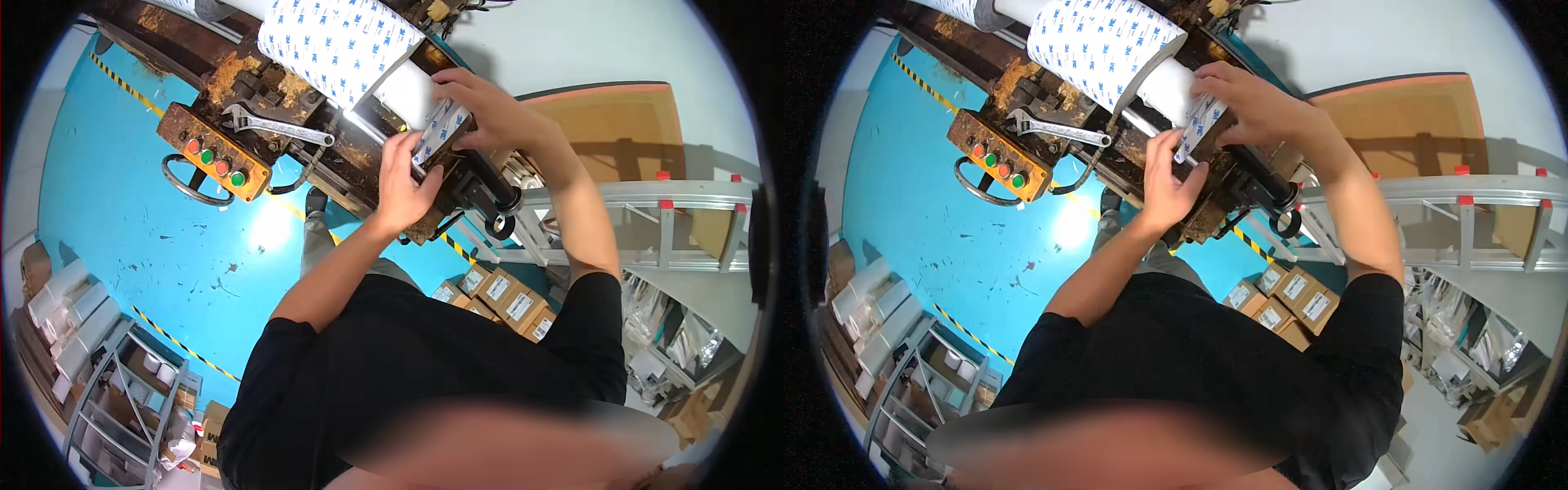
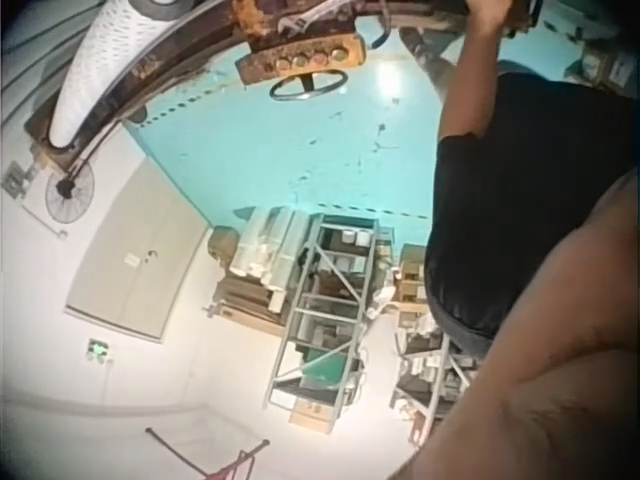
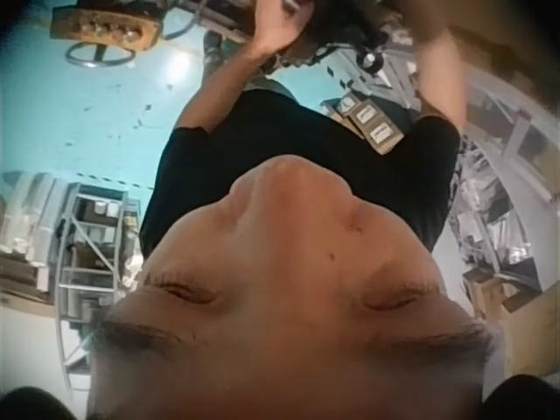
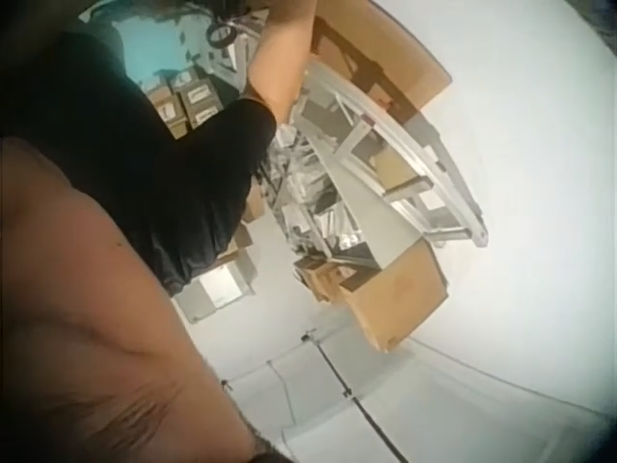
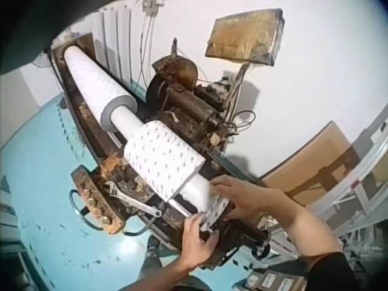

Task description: The recorder operates a roll-fed labeling machine, using a wrench for adjustments and a spray can on the material.

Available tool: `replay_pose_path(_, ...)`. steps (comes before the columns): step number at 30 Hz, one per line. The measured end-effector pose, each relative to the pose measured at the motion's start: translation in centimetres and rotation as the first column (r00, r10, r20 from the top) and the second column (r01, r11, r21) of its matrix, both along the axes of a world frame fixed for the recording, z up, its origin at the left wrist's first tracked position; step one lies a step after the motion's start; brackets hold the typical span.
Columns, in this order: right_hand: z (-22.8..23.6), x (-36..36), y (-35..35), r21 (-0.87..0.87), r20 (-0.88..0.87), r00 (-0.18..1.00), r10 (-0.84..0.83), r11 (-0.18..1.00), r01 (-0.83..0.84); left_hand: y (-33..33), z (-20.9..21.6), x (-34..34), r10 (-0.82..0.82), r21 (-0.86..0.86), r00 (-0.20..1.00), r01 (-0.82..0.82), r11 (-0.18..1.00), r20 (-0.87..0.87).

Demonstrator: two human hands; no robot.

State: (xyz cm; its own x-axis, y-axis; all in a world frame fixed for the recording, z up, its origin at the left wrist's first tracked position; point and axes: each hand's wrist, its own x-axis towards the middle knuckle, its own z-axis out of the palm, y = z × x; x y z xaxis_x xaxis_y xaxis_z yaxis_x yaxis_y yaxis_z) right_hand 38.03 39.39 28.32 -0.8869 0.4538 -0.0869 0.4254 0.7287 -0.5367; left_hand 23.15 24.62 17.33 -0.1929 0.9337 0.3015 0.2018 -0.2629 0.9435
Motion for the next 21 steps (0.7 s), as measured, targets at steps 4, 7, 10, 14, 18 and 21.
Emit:
replay_pose_path(4, 0.1, 0.3, -0.5, 0.0, 0.003, 0.999, -0.049, 0.999, 0.049, 0.2, -1.4, -1.6, -0.08, -0.049, 0.987, 0.088, 0.995, 0.142)
replay_pose_path(7, 0.1, 0.2, -0.4, -0.028, 0.045, 0.997, -0.067, 0.997, 0.068, 2.7, -3.3, -2.1, 0.089, -0.301, 0.682, 0.199, 0.933, 0.726)
replay_pose_path(10, 0.2, 0.2, -0.9, -0.008, 0.041, 0.996, -0.076, 0.997, 0.077, 6.1, -3.6, -2.3, 0.219, -0.365, 0.46, 0.258, 0.895, 0.86)
replay_pose_path(14, -0.2, 0.7, -1.0, 0.009, 0.002, 0.995, -0.101, 0.995, 0.101, 7.1, -3.2, -1.8, 0.219, -0.312, 0.312, 0.288, 0.905, 0.924)
replay_pose_path(18, 0.9, -0.2, -0.7, -0.101, 0.08, 0.982, -0.17, 0.979, 0.178, 6.8, -4.6, -1.4, 0.175, -0.229, 0.21, 0.271, 0.935, 0.962)
replay_pose_path(21, 0.9, -0.3, -0.1, -0.108, 0.127, 0.981, -0.149, 0.981, 0.163, 6.7, -5.3, -1.8, 0.203, -0.252, 0.178, 0.324, 0.912, 0.963)
